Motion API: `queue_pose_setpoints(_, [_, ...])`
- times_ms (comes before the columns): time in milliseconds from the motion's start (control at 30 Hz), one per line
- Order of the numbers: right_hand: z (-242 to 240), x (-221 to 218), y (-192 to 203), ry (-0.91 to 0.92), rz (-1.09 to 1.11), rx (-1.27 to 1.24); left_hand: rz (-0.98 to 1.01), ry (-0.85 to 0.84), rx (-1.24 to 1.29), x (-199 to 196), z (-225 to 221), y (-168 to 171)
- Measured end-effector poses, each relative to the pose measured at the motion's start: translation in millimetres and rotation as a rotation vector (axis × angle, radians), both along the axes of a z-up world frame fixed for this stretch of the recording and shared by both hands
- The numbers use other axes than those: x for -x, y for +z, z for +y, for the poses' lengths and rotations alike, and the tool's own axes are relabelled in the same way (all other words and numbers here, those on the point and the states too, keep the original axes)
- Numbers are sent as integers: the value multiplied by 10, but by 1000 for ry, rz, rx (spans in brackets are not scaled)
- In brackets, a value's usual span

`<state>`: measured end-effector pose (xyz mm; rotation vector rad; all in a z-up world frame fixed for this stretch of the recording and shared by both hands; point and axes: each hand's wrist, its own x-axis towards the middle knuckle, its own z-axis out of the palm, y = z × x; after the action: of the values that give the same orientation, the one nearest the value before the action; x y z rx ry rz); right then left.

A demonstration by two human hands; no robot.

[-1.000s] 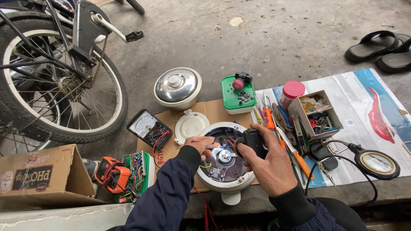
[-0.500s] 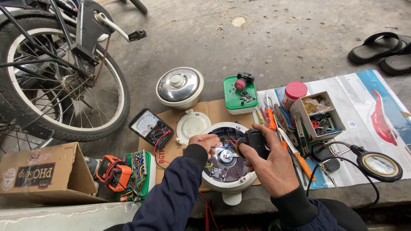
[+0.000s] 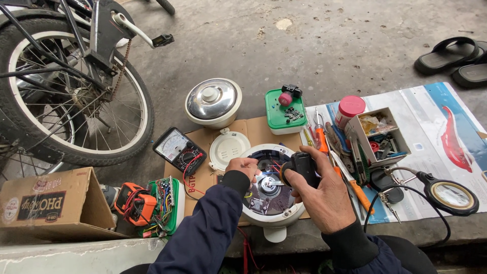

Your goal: Repairing a rice cooker by disassembling the base and testing internal electrical components with a multimeter.

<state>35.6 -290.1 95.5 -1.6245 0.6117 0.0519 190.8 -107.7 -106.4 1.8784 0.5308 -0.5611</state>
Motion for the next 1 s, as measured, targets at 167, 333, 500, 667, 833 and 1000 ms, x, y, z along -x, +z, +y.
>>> queue_pose_setpoints(167, [18,-5,34,-9,5,-17,-356,-408,-566,-70,-75,-329])
queue_pose_setpoints(333, [-19,-4,-16,6,-2,33,-457,-609,-725,-27,-92,-266])
queue_pose_setpoints(500, [-29,49,-292,101,-29,313,-457,-761,-824,-52,-30,-234])
queue_pose_setpoints(667, [39,98,-601,237,-289,517,-449,-750,-839,-57,-109,-139])
queue_pose_setpoints(833, [79,86,-566,220,-196,551,-511,-740,-856,-98,-136,-298])
queue_pose_setpoints(1000, [91,58,-623,219,-199,580,-721,-697,-859,-101,-94,-537])
